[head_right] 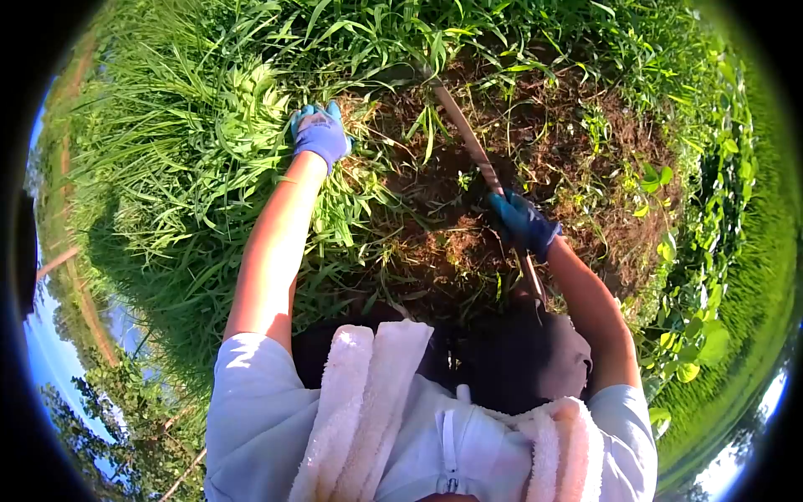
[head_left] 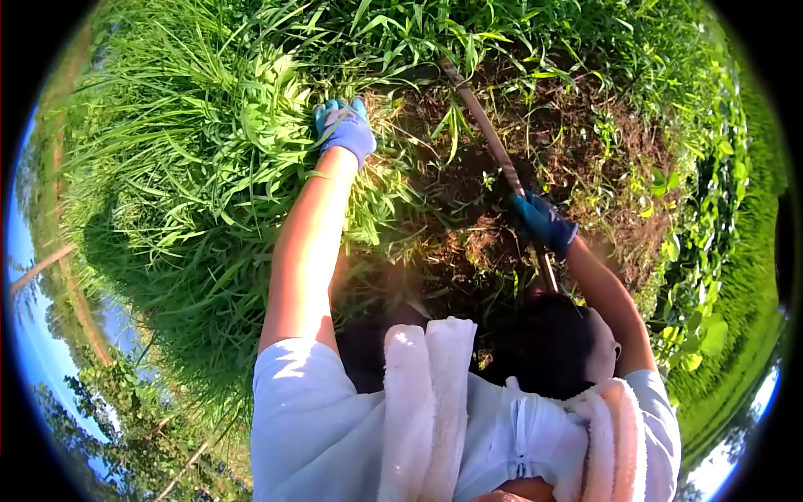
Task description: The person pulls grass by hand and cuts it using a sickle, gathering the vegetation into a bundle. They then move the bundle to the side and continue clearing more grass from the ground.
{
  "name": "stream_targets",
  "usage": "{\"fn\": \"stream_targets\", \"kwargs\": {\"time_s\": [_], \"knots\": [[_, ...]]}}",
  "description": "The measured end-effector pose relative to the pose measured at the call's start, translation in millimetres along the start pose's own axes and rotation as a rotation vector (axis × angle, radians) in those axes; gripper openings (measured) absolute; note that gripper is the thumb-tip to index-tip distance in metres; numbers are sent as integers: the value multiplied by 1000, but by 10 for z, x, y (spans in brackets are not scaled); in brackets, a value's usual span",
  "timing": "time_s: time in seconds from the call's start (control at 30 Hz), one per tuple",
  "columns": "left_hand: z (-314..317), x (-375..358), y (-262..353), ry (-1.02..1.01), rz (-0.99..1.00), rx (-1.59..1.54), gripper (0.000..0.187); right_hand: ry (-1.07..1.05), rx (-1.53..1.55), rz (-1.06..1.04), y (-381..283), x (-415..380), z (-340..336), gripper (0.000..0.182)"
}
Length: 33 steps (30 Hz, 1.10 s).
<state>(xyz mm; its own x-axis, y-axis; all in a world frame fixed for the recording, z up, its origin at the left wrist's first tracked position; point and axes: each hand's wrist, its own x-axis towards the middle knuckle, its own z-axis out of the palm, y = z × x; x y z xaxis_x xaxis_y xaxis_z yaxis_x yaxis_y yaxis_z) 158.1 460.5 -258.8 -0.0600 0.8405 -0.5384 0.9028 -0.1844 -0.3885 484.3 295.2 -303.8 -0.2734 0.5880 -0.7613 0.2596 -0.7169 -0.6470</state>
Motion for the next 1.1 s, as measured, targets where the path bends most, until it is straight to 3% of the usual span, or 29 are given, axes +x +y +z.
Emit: {"fn": "stream_targets", "kwargs": {"time_s": [0.07, 0.17, 0.2, 0.3, 0.33, 0.37, 0.5, 0.53, 0.6, 0.7, 0.73, 0.77, 0.83, 0.87, 0.93, 1.03, 1.07, 1.1], "knots": [[296, 200, -93, -76, 36, 42, 79, 187, 69, 32, 45, -167, 17, 29], [21, -113, -87, -101, 7, 46, 74, 117, 230, 3, -65, -97, 74, 29], [23, -107, -95, -105, 1, 27, 72, 219, -59, -78, -93, 71, 124, 32], [16, -132, -124, -147, -36, -18, 69, 198, -357, -191, -474, 385, 290, 41], [154, -90, -133, -30, -36, -26, 65, 195, -540, -206, -558, 437, 337, 42], [151, -117, -145, 86, -32, -34, 61, 195, -537, -208, -468, 479, 337, 42], [224, -30, -241, 62, -112, -68, 77, 177, -640, -217, -54, 654, 295, 43], [282, 39, -207, -28, -148, -99, 76, 166, -666, -223, -111, 707, 326, 43], [123, 57, -239, -50, -106, -203, 52, 144, -649, -180, -414, 672, 451, 46], [206, 52, -270, 12, -74, -255, 33, 168, -748, -146, -206, 424, 345, 43], [211, 35, -281, 29, -48, -297, 24, 157, -599, -296, 106, 337, 238, 40], [221, -80, -234, 61, -20, -274, 18, 214, -648, -260, 104, 177, 284, 37], [154, -240, -204, -51, 5, -226, 25, 153, -613, -57, 23, 123, 382, 36], [198, -195, -199, -18, -39, -250, 22, 157, -620, -60, 9, 191, 377, 36], [195, -180, -192, 11, -37, -263, 21, 196, -729, -159, 32, 371, 422, 36], [425, -90, -214, 68, -45, -342, 18, 165, -767, -157, -437, 349, 536, 37], [402, -151, -220, 93, -15, -351, 18, 147, -744, -177, -355, 299, 491, 37], [362, -204, -236, 126, 20, -358, 19, 104, -915, -364, 42, 182, 295, 41]]}}
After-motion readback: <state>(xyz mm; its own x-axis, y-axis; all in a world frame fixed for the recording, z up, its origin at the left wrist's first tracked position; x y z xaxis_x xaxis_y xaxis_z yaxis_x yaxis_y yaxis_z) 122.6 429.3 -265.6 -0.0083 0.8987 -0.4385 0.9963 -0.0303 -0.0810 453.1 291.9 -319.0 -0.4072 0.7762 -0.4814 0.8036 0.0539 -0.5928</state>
